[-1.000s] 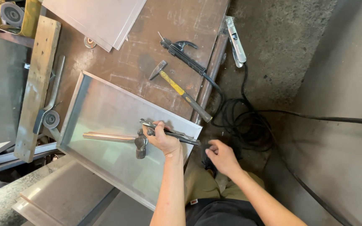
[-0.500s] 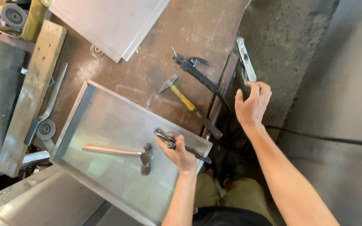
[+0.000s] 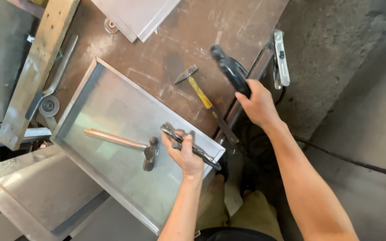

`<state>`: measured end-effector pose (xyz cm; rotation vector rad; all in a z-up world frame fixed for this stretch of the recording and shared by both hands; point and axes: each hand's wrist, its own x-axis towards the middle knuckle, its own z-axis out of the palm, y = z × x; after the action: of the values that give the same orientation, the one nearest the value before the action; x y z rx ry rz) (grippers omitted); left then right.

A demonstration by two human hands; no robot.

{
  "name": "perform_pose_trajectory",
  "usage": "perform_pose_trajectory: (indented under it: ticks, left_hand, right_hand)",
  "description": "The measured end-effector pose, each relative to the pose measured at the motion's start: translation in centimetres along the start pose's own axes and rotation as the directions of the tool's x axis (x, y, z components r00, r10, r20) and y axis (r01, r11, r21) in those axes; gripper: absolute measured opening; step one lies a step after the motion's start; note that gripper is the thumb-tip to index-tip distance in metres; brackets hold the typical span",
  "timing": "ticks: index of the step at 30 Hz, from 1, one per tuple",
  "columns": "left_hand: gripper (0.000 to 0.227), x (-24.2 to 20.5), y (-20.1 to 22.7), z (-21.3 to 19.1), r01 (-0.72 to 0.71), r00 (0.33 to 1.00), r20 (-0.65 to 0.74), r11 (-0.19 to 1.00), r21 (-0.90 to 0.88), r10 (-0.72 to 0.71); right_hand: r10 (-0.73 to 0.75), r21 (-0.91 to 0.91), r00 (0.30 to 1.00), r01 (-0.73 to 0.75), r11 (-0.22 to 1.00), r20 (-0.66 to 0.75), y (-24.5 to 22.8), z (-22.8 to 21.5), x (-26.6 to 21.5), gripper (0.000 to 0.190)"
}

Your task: Fabricating a metal box by welding, hammering, and grinding sheet metal.

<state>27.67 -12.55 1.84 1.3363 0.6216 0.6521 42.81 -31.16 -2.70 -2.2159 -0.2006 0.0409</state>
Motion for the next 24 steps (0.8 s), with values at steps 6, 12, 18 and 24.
perform_pose_trajectory:
  ticks: [6, 12, 18, 24]
  left_hand:
    - [0.041, 0.8, 0.4, 0.4, 0.005, 0.999, -0.035, 0.999, 0.036, -0.004]
    - [0.018, 1.2, 0.8, 0.9, -0.017, 1.0, -0.016, 0.998, 0.065, 0.018]
    - [0.014, 1.6, 1.5, 1.7, 0.058, 0.997, -0.063, 0.997, 0.045, -0.055]
    - [0.013, 1.9, 0.8, 1.2, 0.071, 0.995, -0.067, 0.997, 0.031, -0.068]
  right_hand:
    - [0.333, 0.34, 0.941, -0.333, 0.879, 0.061, 2.1, -2.4, -12.3, 0.025]
    - [0.465, 0.562, 0.848, -0.521, 0.643, 0.256, 3.6, -1.7, -21.5, 0.017]
    - [0.426, 0.56, 0.876, -0.475, 0.679, 0.227, 1.8, -0.9, -24.3, 0.024]
    - [0.505, 0.556, 0.749, -0.66, 0.505, 0.429, 1.9, 0.2, -25.5, 0.008]
